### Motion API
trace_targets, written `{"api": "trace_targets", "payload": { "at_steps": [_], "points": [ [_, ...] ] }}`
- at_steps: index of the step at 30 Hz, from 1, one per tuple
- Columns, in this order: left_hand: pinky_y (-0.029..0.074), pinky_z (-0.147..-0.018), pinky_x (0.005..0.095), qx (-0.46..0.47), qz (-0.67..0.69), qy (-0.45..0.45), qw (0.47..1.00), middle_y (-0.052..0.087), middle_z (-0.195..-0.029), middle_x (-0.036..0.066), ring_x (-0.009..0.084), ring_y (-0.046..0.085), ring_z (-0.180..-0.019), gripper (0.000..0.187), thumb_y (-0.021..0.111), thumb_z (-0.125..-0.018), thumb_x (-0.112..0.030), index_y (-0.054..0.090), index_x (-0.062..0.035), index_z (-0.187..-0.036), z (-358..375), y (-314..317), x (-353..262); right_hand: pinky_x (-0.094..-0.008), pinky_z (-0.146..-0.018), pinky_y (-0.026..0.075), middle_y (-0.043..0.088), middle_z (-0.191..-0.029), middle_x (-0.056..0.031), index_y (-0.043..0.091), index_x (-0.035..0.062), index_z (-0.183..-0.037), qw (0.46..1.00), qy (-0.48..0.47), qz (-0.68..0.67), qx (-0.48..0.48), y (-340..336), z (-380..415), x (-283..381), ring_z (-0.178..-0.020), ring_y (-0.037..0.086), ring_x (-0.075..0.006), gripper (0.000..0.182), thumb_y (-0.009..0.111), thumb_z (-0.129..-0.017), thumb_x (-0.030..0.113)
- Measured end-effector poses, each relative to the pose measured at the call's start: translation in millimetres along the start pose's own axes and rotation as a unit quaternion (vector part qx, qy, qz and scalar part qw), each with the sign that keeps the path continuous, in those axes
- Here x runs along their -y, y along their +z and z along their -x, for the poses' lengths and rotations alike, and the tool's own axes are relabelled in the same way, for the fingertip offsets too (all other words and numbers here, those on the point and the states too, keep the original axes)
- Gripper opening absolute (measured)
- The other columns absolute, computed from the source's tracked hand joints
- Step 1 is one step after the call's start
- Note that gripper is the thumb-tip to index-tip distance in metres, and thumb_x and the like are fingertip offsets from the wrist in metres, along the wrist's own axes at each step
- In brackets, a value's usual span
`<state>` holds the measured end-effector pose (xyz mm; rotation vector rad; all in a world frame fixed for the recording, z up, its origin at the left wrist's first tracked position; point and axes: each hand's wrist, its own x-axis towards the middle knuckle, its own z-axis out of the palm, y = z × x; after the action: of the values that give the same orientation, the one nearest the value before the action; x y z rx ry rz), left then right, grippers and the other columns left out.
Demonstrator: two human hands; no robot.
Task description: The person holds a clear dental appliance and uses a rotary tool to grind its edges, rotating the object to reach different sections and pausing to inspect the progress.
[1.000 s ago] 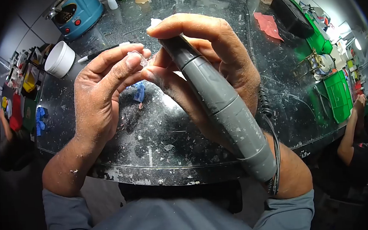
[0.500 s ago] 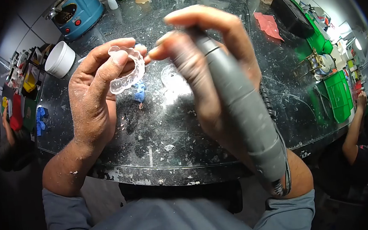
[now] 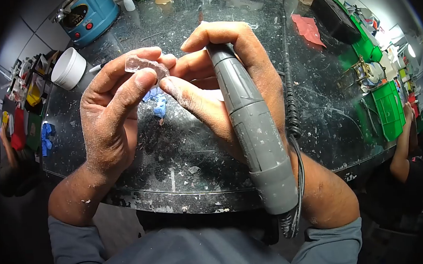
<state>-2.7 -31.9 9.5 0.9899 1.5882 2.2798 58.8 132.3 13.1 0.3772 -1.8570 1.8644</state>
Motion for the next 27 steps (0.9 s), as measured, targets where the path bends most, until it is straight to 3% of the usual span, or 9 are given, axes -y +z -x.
{"api": "trace_targets", "payload": {
  "at_steps": [10, 16, 19, 22, 27],
  "points": [
    [0.047, -0.096, 0.0370, 0.023, 0.010, 0.030, 0.999, 0.066, -0.111, 0.020, 0.0236, 0.064, -0.106, 0.036, 0.051, -0.098, -0.024, 0.058, 0.0038, -0.120, -2, -2, 3, -0.0285, -0.083, 0.049, 0.064, -0.091, -0.0091, 0.045, 0.0064, -0.114, 0.999, 0.051, 0.003, -0.009, -2, 0, 10, -0.088, 0.063, -0.0147, 0.038, 0.066, -0.083, -0.003],
    [0.047, -0.096, 0.0361, 0.030, -0.068, 0.049, 0.996, 0.066, -0.112, 0.019, 0.0229, 0.063, -0.107, 0.034, 0.060, -0.093, -0.019, 0.059, 0.0039, -0.119, 2, -3, -4, -0.0272, -0.083, 0.048, 0.062, -0.093, -0.0086, 0.046, 0.0058, -0.113, 0.993, 0.101, -0.054, 0.023, -3, 0, 7, -0.088, 0.062, -0.0141, 0.034, 0.064, -0.085, 0.001],
    [0.050, -0.094, 0.0342, 0.052, -0.125, 0.071, 0.988, 0.066, -0.112, 0.017, 0.0228, 0.063, -0.106, 0.034, 0.070, -0.086, -0.012, 0.062, 0.0033, -0.114, 4, -1, -9, -0.0269, -0.082, 0.049, 0.062, -0.096, -0.0102, 0.045, 0.0046, -0.114, 0.990, 0.104, -0.086, 0.039, -5, 1, 3, -0.089, 0.062, -0.0144, 0.034, 0.062, -0.086, 0.001],
    [0.050, -0.094, 0.0347, 0.067, -0.173, 0.130, 0.974, 0.066, -0.111, 0.017, 0.0228, 0.064, -0.105, 0.035, 0.071, -0.084, -0.013, 0.062, 0.0029, -0.114, 3, -4, -9, -0.0264, -0.082, 0.048, 0.062, -0.095, -0.0093, 0.043, 0.0045, -0.115, 0.986, 0.118, -0.111, 0.036, -3, 1, 4, -0.090, 0.062, -0.0139, 0.035, 0.063, -0.086, 0.002],
    [0.050, -0.093, 0.0353, 0.079, -0.177, 0.152, 0.969, 0.067, -0.110, 0.016, 0.0238, 0.064, -0.104, 0.036, 0.072, -0.082, -0.012, 0.063, 0.0032, -0.113, 1, -8, -6, -0.0259, -0.081, 0.048, 0.062, -0.096, -0.0082, 0.043, 0.0046, -0.116, 0.987, 0.123, -0.089, 0.047, -3, 2, 7, -0.089, 0.061, -0.0131, 0.037, 0.063, -0.086, 0.003]
  ]
}}
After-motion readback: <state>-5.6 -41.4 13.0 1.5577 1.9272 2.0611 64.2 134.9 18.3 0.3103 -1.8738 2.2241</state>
